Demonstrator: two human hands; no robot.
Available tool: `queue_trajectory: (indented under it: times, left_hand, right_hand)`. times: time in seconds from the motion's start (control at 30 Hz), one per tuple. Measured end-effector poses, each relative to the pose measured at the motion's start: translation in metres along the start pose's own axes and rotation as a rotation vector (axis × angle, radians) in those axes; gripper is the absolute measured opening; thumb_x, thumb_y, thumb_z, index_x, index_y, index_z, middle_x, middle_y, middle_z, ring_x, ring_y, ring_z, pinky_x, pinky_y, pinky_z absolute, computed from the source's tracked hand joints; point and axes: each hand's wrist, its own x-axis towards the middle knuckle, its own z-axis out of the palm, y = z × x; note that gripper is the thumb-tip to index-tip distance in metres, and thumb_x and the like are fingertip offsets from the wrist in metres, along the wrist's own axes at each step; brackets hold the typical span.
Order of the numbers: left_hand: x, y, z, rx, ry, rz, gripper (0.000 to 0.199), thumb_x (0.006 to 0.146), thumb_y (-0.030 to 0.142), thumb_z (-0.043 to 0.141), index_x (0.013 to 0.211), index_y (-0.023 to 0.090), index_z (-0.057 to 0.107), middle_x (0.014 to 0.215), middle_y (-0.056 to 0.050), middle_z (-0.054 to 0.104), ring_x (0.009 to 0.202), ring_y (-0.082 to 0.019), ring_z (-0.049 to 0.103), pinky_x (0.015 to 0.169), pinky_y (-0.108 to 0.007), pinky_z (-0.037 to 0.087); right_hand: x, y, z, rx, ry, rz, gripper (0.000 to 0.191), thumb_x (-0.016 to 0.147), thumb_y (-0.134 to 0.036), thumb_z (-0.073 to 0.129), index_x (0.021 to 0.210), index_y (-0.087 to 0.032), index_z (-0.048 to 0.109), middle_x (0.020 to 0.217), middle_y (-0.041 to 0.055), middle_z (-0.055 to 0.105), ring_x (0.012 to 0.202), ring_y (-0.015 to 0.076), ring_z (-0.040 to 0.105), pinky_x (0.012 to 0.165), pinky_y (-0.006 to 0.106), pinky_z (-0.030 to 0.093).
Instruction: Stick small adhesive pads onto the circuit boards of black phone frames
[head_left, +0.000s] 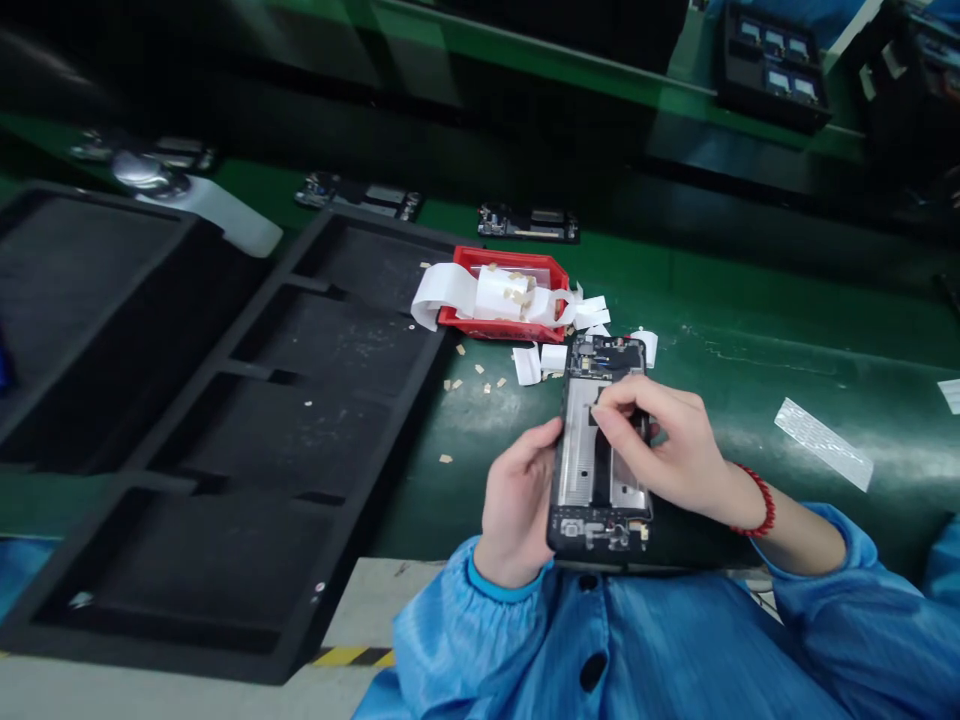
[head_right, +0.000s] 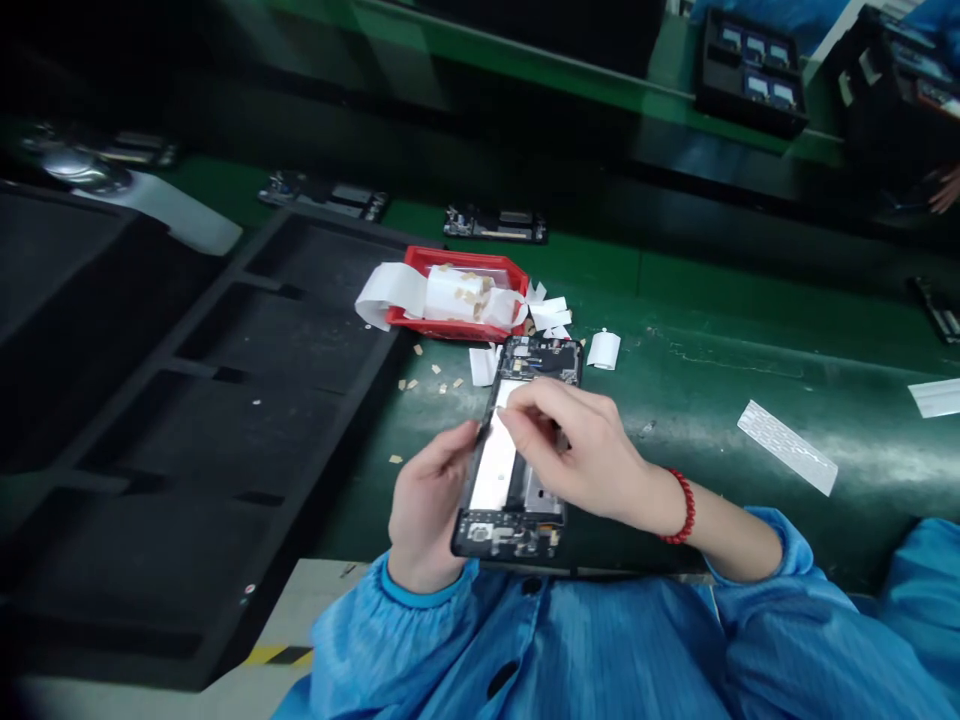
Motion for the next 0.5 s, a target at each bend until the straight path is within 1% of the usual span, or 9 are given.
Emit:
queue_trajectory:
  times: [0.07,0.13,0.23,0.37,0.5]
  left_hand:
    - [-0.002,0.000,0.006,-0.019,0.001,-0.020,0.048,0.086,0.040,0.038,0.107,0.017,0.075,0.107,-0.011,0.078,0.126,-0.036,0.065,0.106,-0.054,0.055]
    - [-0.006,-0.001,0.013,-0.001,-0.018,-0.023,0.054,0.082,0.040,0.034,0.112,0.019,0.074,0.110,-0.009,0.077,0.131,-0.035,0.061,0.109,-0.055,0.053]
    - [-0.012,-0.005,0.023,0.011,-0.069,0.027,0.055,0.078,0.042,0.039,0.118,0.021,0.072,0.118,-0.007,0.075,0.134,-0.035,0.059,0.110,-0.055,0.052]
    - [-0.019,-0.006,0.029,-0.047,-0.167,0.146,0.052,0.087,0.041,0.043,0.127,0.023,0.070,0.131,-0.003,0.071,0.141,-0.033,0.052,0.116,-0.050,0.048]
    - [-0.021,0.000,0.030,0.109,-0.133,0.239,0.054,0.092,0.043,0.042,0.137,0.023,0.064,0.138,-0.002,0.067,0.147,-0.032,0.046,0.123,-0.047,0.040]
  right_hand:
    - [0.000,0.004,-0.001,-0.010,0.012,0.021,0.014,0.099,-0.016,0.054,0.086,-0.020,0.056,0.072,-0.0029,0.060,0.060,0.0086,0.053,0.055,0.021,0.045]
    - [0.002,0.003,-0.007,0.004,-0.015,0.030,0.015,0.100,-0.016,0.052,0.086,-0.020,0.055,0.075,-0.0013,0.060,0.063,0.0096,0.054,0.058,0.023,0.046]
    - [0.006,-0.006,-0.018,0.033,-0.067,0.046,0.016,0.099,-0.014,0.052,0.084,-0.021,0.054,0.075,-0.0005,0.057,0.066,0.0105,0.052,0.059,0.024,0.046]
    - [0.010,-0.016,-0.029,0.081,-0.086,0.035,0.019,0.092,-0.009,0.056,0.079,-0.021,0.049,0.069,-0.0025,0.050,0.061,0.0098,0.046,0.054,0.025,0.041]
    - [0.014,-0.018,-0.033,0.093,-0.098,-0.001,0.020,0.090,-0.010,0.056,0.078,-0.023,0.047,0.069,-0.0019,0.050,0.062,0.0112,0.047,0.054,0.027,0.041]
